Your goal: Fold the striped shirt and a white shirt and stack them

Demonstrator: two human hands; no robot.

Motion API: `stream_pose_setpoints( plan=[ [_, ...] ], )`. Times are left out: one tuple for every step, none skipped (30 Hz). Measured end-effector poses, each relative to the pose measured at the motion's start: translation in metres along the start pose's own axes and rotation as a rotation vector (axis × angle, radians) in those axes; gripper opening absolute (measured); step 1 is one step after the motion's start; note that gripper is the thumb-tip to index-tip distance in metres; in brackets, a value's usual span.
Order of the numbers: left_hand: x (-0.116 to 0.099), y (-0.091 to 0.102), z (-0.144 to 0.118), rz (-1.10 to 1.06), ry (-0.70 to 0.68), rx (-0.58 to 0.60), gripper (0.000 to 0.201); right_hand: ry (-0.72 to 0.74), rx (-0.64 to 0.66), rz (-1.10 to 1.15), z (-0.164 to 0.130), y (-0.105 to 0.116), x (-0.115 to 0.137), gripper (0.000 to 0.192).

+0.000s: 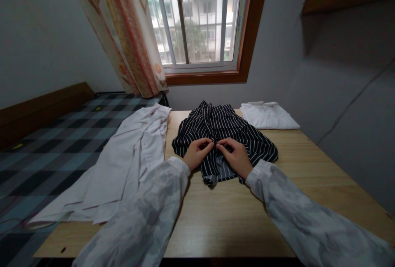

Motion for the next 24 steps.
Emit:
stream_pose_setpoints(
  plan=[
    [0.001,0.0,0.0,0.001,-0.001,-0.002,0.035,0.011,0.012,-0.015,0.0,-0.001,0.002,0.016],
    [0.001,0.0,0.001,0.004,-0.003,-0.001,0.034,0.023,0.024,-0.035,-0.001,-0.003,0.003,0.016],
    [0.001,0.0,0.001,0.007,-0.006,0.002,0.034,0.034,0.036,-0.06,-0.001,-0.004,0.005,0.017],
    [0.001,-0.001,0.002,0.008,-0.007,0.008,0.034,0.045,0.048,-0.088,-0.002,-0.005,0.006,0.018],
    [0.001,-0.002,0.002,0.009,-0.008,0.015,0.034,0.055,0.057,-0.111,-0.002,-0.007,0.007,0.018],
    [0.002,-0.002,0.003,0.009,-0.008,0.021,0.033,0.062,0.064,-0.129,-0.003,-0.007,0.008,0.017],
    [0.002,-0.003,0.003,0.008,-0.007,0.025,0.033,0.065,0.067,-0.139,-0.003,-0.008,0.009,0.017],
    [0.002,-0.004,0.003,0.007,-0.005,0.029,0.033,0.063,0.066,-0.141,-0.003,-0.007,0.008,0.016],
    [0.001,-0.004,0.003,0.008,-0.005,0.027,0.032,0.059,0.06,-0.136,-0.003,-0.007,0.008,0.016],
    [0.0,-0.004,0.002,0.013,-0.01,0.016,0.03,0.052,0.052,-0.127,-0.002,-0.005,0.007,0.015],
    [-0.002,-0.002,0.002,0.025,-0.021,-0.009,0.028,0.046,0.042,-0.117,-0.002,-0.004,0.006,0.015],
    [-0.006,0.001,0.0,0.047,-0.042,-0.049,0.027,0.04,0.032,-0.106,-0.001,-0.003,0.006,0.015],
    [-0.011,0.005,-0.002,0.078,-0.073,-0.099,0.025,0.035,0.025,-0.097,-0.001,-0.002,0.005,0.014],
    [-0.017,0.009,-0.004,0.117,-0.109,-0.146,0.023,0.031,0.023,-0.09,0.0,-0.002,0.005,0.014],
    [-0.022,0.011,-0.006,0.159,-0.147,-0.176,0.02,0.03,0.024,-0.086,0.0,-0.002,0.005,0.014],
    [-0.028,0.011,-0.009,0.197,-0.18,-0.186,0.016,0.032,0.028,-0.086,0.0,-0.002,0.006,0.013],
    [-0.032,0.009,-0.01,0.226,-0.204,-0.177,0.011,0.035,0.032,-0.09,0.0,-0.003,0.007,0.013],
    [-0.034,0.006,-0.011,0.245,-0.217,-0.154,0.008,0.04,0.037,-0.095,-0.001,-0.003,0.008,0.013],
    [-0.035,0.003,-0.011,0.253,-0.218,-0.128,0.008,0.044,0.041,-0.102,-0.001,-0.003,0.009,0.013],
    [-0.035,0.001,-0.011,0.251,-0.208,-0.11,0.01,0.048,0.044,-0.109,-0.001,-0.003,0.009,0.014],
    [-0.033,0.001,-0.011,0.243,-0.192,-0.102,0.013,0.05,0.044,-0.114,-0.001,-0.003,0.01,0.014],
    [-0.031,0.001,-0.01,0.228,-0.172,-0.095,0.015,0.052,0.046,-0.118,-0.002,-0.003,0.01,0.015],
    [-0.028,0.001,-0.009,0.207,-0.148,-0.087,0.019,0.055,0.047,-0.119,-0.002,-0.003,0.011,0.015],
    [-0.025,0.001,-0.007,0.182,-0.125,-0.08,0.022,0.058,0.046,-0.119,-0.002,-0.003,0.011,0.015]
  ],
)
Point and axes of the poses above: each hand's wrist, its own z-axis towards the middle knuckle, its own y-axis out of the back of the hand, x = y × z, the point moved 10 cm from there along z, towards the middle knuckle, and after that the axes turned 2 degrees about y, right-handed, at the moved point
